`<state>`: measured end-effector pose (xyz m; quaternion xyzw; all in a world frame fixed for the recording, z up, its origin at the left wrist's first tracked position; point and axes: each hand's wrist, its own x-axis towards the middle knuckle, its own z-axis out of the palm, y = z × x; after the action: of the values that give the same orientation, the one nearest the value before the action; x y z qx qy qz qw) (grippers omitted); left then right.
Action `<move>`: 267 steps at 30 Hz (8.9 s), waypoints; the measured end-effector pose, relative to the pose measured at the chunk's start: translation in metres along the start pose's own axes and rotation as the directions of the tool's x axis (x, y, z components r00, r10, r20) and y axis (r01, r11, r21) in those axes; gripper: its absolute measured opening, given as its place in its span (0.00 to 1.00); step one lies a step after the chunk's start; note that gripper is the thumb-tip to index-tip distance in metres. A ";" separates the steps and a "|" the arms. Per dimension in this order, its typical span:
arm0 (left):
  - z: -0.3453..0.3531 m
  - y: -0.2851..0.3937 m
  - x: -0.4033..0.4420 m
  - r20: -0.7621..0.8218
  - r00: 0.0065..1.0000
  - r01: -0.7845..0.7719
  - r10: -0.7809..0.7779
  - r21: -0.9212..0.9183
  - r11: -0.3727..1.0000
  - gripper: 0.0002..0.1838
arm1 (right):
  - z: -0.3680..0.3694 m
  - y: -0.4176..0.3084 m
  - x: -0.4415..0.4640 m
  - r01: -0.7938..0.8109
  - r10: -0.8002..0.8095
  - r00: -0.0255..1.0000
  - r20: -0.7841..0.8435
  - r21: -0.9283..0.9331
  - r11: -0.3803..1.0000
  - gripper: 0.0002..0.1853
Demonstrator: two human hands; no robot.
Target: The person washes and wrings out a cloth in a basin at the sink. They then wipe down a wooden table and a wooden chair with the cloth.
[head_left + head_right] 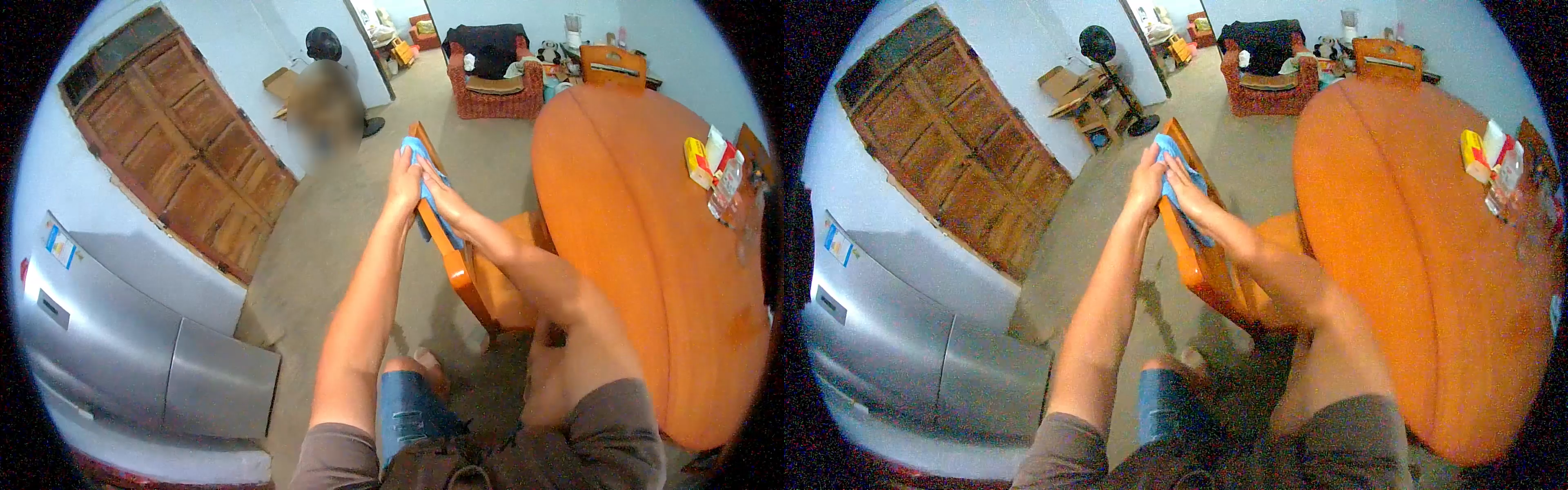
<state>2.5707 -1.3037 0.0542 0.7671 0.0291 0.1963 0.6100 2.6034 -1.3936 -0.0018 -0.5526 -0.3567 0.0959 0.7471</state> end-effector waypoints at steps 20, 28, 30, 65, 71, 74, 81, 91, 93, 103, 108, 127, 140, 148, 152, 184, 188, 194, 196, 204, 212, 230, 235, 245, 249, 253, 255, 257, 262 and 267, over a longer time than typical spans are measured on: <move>0.030 0.029 -0.132 -0.074 0.996 -0.055 0.049 -0.079 0.995 0.31 | -0.007 -0.073 -0.109 -0.288 0.229 0.919 0.322 0.148 0.946 0.30; 0.042 0.013 -0.179 -0.092 0.977 -0.198 0.192 -0.066 0.978 0.28 | -0.011 -0.101 -0.127 0.067 0.103 0.900 0.423 -0.368 0.927 0.31; 0.042 0.006 -0.174 -0.111 0.954 -0.284 0.277 -0.050 0.957 0.29 | -0.008 -0.097 -0.126 0.060 0.067 0.919 0.388 -0.307 0.950 0.31; -0.012 -0.009 0.059 0.203 0.971 0.211 -0.128 -0.466 0.859 0.34 | -0.006 0.019 0.065 0.087 -0.096 0.974 -0.207 -0.052 0.995 0.29; -0.010 -0.028 0.084 0.218 0.970 0.206 -0.105 -0.515 0.832 0.34 | -0.014 0.026 0.076 0.100 -0.118 0.965 -0.233 -0.090 0.991 0.28; -0.008 -0.026 0.076 0.192 0.974 0.206 -0.119 -0.542 0.815 0.33 | -0.012 0.020 0.068 0.088 -0.107 0.968 -0.229 -0.095 0.992 0.28; -0.006 -0.004 0.047 0.136 0.980 0.195 -0.147 -0.476 0.858 0.33 | -0.005 0.017 0.049 0.006 -0.021 0.983 -0.182 -0.079 0.997 0.28; 0.012 -0.001 -0.001 0.038 0.993 0.119 -0.116 -0.521 0.845 0.32 | -0.009 -0.005 0.005 -0.049 0.045 0.998 -0.053 -0.076 0.996 0.28; 0.016 0.007 -0.016 0.003 0.995 0.087 -0.099 -0.507 0.857 0.32 | -0.009 -0.010 -0.006 -0.051 0.050 0.998 -0.027 -0.062 0.997 0.28; 0.034 -0.012 -0.070 -0.074 0.997 -0.058 0.032 -0.397 0.916 0.32 | -0.018 -0.035 -0.061 -0.192 0.159 0.967 0.200 0.160 0.968 0.27; 0.032 0.004 -0.102 -0.015 0.999 -0.043 0.040 -0.413 0.910 0.32 | -0.014 -0.068 -0.084 -0.270 0.241 0.937 0.254 0.083 0.959 0.28; 0.052 0.024 -0.176 -0.071 0.993 -0.112 0.090 -0.457 0.882 0.30 | -0.031 -0.121 -0.105 0.215 0.246 0.780 0.575 -0.617 0.757 0.34; 0.034 -0.015 -0.105 -0.075 0.983 -0.181 0.166 -0.316 0.931 0.31 | -0.021 -0.061 -0.079 0.099 -0.009 0.954 0.300 -0.287 0.953 0.30; 0.017 -0.015 -0.059 -0.033 0.988 -0.154 0.151 -0.329 0.932 0.31 | -0.012 -0.033 -0.043 0.118 -0.086 0.984 0.156 -0.209 0.971 0.29; 0.005 -0.014 -0.036 0.033 0.997 -0.048 0.067 -0.401 0.915 0.32 | -0.005 -0.022 -0.022 0.093 -0.081 0.994 0.074 -0.186 0.978 0.29; 0.001 -0.003 0.005 0.061 0.993 0.121 -0.105 -0.592 0.797 0.32 | 0.003 -0.010 0.021 -0.013 0.003 0.996 -0.093 -0.115 0.993 0.32; 0.008 0.006 -0.026 0.013 0.995 0.089 -0.096 -0.522 0.849 0.32 | 0.001 -0.019 -0.002 -0.022 0.018 0.999 -0.037 -0.126 0.992 0.32; 0.020 -0.002 -0.064 -0.046 0.999 -0.038 0.020 -0.441 0.897 0.33 | 0.000 -0.052 -0.052 -0.066 0.077 0.988 0.136 -0.083 0.994 0.31; 0.023 -0.002 -0.077 -0.098 0.994 -0.080 0.047 -0.368 0.926 0.33 | 0.000 -0.063 -0.064 -0.170 0.165 0.964 0.210 0.005 0.985 0.30; 0.033 0.005 -0.121 -0.056 0.998 -0.050 0.029 -0.410 0.911 0.32 | -0.011 -0.076 -0.095 -0.135 0.176 0.937 0.301 -0.153 0.979 0.31; 0.029 -0.007 -0.121 -0.004 0.993 -0.115 0.122 -0.356 0.927 0.33 | -0.008 -0.089 -0.098 -0.100 0.178 0.941 0.289 -0.263 0.959 0.34; 0.012 -0.017 -0.057 -0.050 0.982 -0.186 0.180 -0.223 0.957 0.33 | 0.004 -0.045 -0.054 -0.059 0.048 0.992 0.114 0.093 0.994 0.30; 0.002 -0.022 -0.029 0.000 0.990 -0.134 0.139 -0.273 0.953 0.34 | 0.006 -0.031 -0.033 -0.011 0.005 0.998 0.059 0.095 0.995 0.30; -0.005 0.009 -0.006 0.097 0.995 0.056 -0.017 -0.408 0.911 0.34 | 0.004 -0.009 0.012 0.085 -0.090 0.993 -0.076 -0.067 0.994 0.31; -0.007 0.004 0.017 0.115 0.990 0.126 -0.086 -0.411 0.903 0.34 | -0.003 0.003 0.034 0.079 -0.091 0.988 -0.123 -0.100 0.992 0.31; -0.011 -0.005 0.037 0.153 0.983 0.161 -0.098 -0.477 0.864 0.34 | -0.007 0.017 0.054 0.125 -0.151 0.974 -0.167 -0.159 0.979 0.32; -0.011 -0.007 0.046 0.173 0.978 0.191 -0.120 -0.491 0.850 0.34 | -0.006 0.016 0.059 0.117 -0.147 0.970 -0.194 -0.156 0.981 0.32; -0.013 -0.011 0.053 0.189 0.976 0.191 -0.112 -0.478 0.857 0.37 | -0.005 0.012 0.063 0.073 -0.114 0.970 -0.217 -0.187 0.980 0.32; -0.011 -0.022 0.065 0.234 0.971 0.184 -0.059 -0.563 0.805 0.39 | -0.008 0.012 0.066 0.073 -0.130 0.968 -0.216 -0.252 0.965 0.33; -0.010 -0.018 0.060 0.138 0.971 0.239 -0.195 -0.548 0.802 0.30 | -0.004 0.014 0.061 0.023 -0.069 0.972 -0.226 -0.200 0.980 0.33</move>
<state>2.6262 -1.2724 0.0546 0.5525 0.0350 0.0964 0.8272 2.6539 -1.3589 0.0108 -0.6223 -0.2876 -0.0222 0.7277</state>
